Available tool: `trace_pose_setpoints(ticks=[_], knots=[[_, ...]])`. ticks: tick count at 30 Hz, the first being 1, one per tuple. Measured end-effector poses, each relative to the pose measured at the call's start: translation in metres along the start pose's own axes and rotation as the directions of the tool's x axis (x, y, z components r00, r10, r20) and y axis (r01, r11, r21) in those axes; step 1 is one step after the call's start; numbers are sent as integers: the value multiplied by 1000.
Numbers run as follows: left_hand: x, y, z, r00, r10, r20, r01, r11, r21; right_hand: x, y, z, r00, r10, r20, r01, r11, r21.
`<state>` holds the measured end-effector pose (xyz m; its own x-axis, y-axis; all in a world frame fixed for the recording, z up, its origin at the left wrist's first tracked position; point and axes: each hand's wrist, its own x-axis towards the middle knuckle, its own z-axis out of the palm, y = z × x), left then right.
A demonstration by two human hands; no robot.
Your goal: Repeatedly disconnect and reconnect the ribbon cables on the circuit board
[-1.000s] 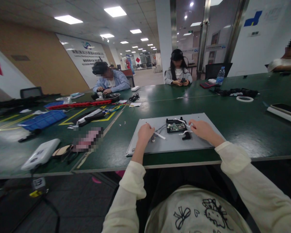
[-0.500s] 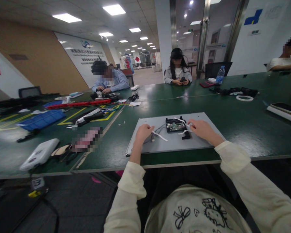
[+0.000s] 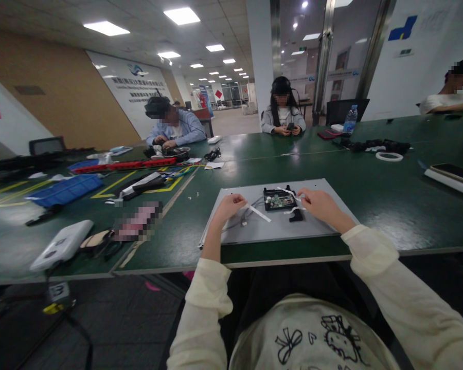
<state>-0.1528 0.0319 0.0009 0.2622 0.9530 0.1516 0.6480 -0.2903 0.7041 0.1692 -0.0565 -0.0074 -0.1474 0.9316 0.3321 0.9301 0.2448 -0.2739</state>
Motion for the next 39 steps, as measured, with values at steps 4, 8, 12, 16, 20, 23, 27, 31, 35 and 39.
trace_pose_setpoints(ticks=[4,8,12,16,20,23,27,31,35,39], knots=[[-1,6,-1,995,-93,-19,89,986,-142,5,-10,0,992,-52,-111,62,994,91],[-5,10,0,992,-112,57,123,951,-282,13,-35,-1,971,-205,-123,226,956,188],[-3,7,2,997,-81,-13,76,970,-233,24,-64,4,888,-452,-87,460,865,198],[0,0,4,997,-35,-62,28,993,-111,31,-86,17,789,-614,-36,608,770,191],[1,-7,5,998,34,-55,-37,998,-52,29,-98,34,750,-661,-3,648,734,202],[2,-11,6,997,55,-56,-54,998,11,24,-100,41,760,-650,10,636,747,194],[2,-13,6,997,69,-39,-68,997,44,19,-99,42,751,-659,32,643,742,191],[1,-16,7,997,79,2,-79,995,67,17,-98,44,746,-664,52,641,737,212],[2,-17,8,996,91,18,-93,986,139,16,-99,48,743,-668,42,645,732,220],[0,-12,9,994,97,40,-104,969,226,17,-98,53,744,-666,53,642,735,219]])
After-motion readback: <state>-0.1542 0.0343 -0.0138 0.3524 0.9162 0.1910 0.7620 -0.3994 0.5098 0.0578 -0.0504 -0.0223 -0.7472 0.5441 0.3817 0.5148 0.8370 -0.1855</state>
